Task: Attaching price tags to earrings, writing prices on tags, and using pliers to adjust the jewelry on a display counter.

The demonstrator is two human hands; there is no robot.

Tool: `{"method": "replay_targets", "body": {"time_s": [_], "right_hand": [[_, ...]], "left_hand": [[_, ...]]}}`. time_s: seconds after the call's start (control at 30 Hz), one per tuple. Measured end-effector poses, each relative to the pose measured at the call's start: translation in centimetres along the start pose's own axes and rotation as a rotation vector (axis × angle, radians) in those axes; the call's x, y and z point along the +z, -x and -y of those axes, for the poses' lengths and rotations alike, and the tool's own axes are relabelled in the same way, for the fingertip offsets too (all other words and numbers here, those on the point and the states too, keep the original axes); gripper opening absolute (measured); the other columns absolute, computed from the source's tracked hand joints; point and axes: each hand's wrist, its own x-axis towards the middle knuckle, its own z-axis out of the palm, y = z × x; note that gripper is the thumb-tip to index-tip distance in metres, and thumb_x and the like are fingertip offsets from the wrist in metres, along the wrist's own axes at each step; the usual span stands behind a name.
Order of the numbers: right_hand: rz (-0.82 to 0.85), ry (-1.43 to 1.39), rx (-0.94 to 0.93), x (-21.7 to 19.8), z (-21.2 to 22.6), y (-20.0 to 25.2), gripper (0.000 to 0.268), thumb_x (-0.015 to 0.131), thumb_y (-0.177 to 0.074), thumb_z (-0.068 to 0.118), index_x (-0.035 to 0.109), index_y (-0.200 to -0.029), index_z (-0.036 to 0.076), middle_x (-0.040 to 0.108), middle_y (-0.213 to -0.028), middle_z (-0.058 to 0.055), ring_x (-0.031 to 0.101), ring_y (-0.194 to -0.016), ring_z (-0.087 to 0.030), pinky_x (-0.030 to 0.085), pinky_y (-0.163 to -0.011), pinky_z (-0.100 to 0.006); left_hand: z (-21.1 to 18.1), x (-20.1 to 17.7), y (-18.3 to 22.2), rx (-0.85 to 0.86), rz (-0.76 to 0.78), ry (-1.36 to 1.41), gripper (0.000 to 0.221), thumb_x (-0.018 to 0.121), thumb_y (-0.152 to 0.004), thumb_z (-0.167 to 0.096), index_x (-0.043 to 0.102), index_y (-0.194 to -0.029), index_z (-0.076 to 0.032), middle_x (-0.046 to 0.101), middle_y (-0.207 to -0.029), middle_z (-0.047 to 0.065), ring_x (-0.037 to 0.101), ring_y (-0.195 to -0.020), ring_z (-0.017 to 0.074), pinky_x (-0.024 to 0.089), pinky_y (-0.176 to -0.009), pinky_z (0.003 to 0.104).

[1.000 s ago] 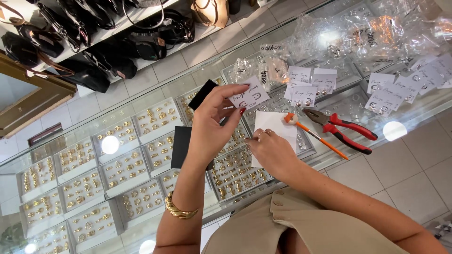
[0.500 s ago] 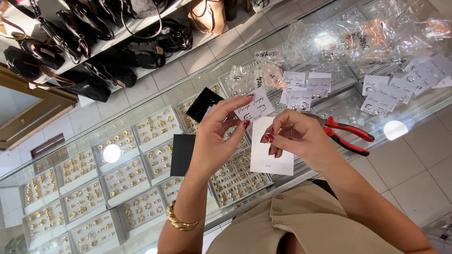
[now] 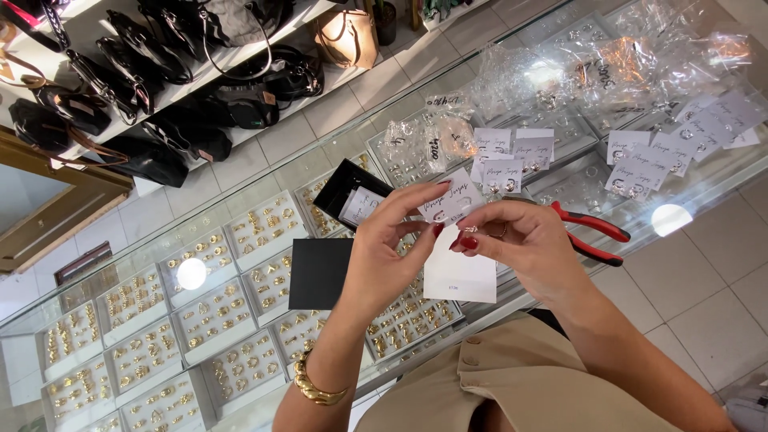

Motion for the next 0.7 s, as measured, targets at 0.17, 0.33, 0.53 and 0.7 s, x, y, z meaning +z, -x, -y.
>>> {"method": "replay_targets", "body": {"time_s": [0.17, 0.33, 0.53, 0.7], "right_hand": [[-0.063, 0.134, -0.079, 0.9, 1.5, -0.3, 0.017, 0.078, -0.083, -0.001, 0.075, -0.098, -0.009, 0.073, -0.089, -0.022, 0.075, -0.062, -0.025, 0.063, -0.051, -0.032], [-0.166, 0.280, -0.099, 1.4, 2.5, 0.2, 0.019, 0.082, -0.080, -0.004, 0.078, -0.099, -0.005, 0.075, -0.089, -0.019, 0.071, -0.053, -0.022, 0.059, -0.042, -0.028], [-0.295, 0.258, -0.007, 1.4, 1.9, 0.2, 0.022, 0.087, -0.078, 0.000, 0.077, -0.096, -0.007, 0.075, -0.081, -0.020, 0.071, -0.061, -0.021, 0.058, -0.047, -0.027], [-0.304, 0.339, -0.072, 1.9, 1.7, 0.4, 0.017, 0.088, -0.076, -0.003, 0.079, -0.090, -0.005, 0.074, -0.077, -0.018, 0.068, -0.063, -0.016, 0.056, -0.051, -0.025]], "left_hand": [[0.1, 0.5, 0.0, 0.020, -0.023, -0.015, 0.044, 0.065, -0.091, 0.006, 0.067, -0.132, -0.011, 0.067, -0.130, 0.012, 0.064, -0.104, 0.0156, 0.059, -0.087, 0.031], [0.0, 1.1, 0.2, 0.050, -0.056, -0.016, 0.042, 0.062, -0.091, 0.008, 0.069, -0.129, -0.010, 0.069, -0.126, 0.011, 0.065, -0.104, 0.0146, 0.060, -0.086, 0.029], [0.0, 1.8, 0.6, 0.106, -0.081, -0.060, 0.041, 0.062, -0.089, 0.010, 0.072, -0.124, -0.009, 0.072, -0.122, 0.013, 0.070, -0.110, 0.0229, 0.061, -0.085, 0.031], [0.1, 2.2, 0.7, 0.229, -0.104, -0.095, 0.038, 0.065, -0.087, 0.011, 0.074, -0.119, -0.007, 0.074, -0.116, 0.016, 0.072, -0.110, 0.0309, 0.062, -0.080, 0.033]]}}
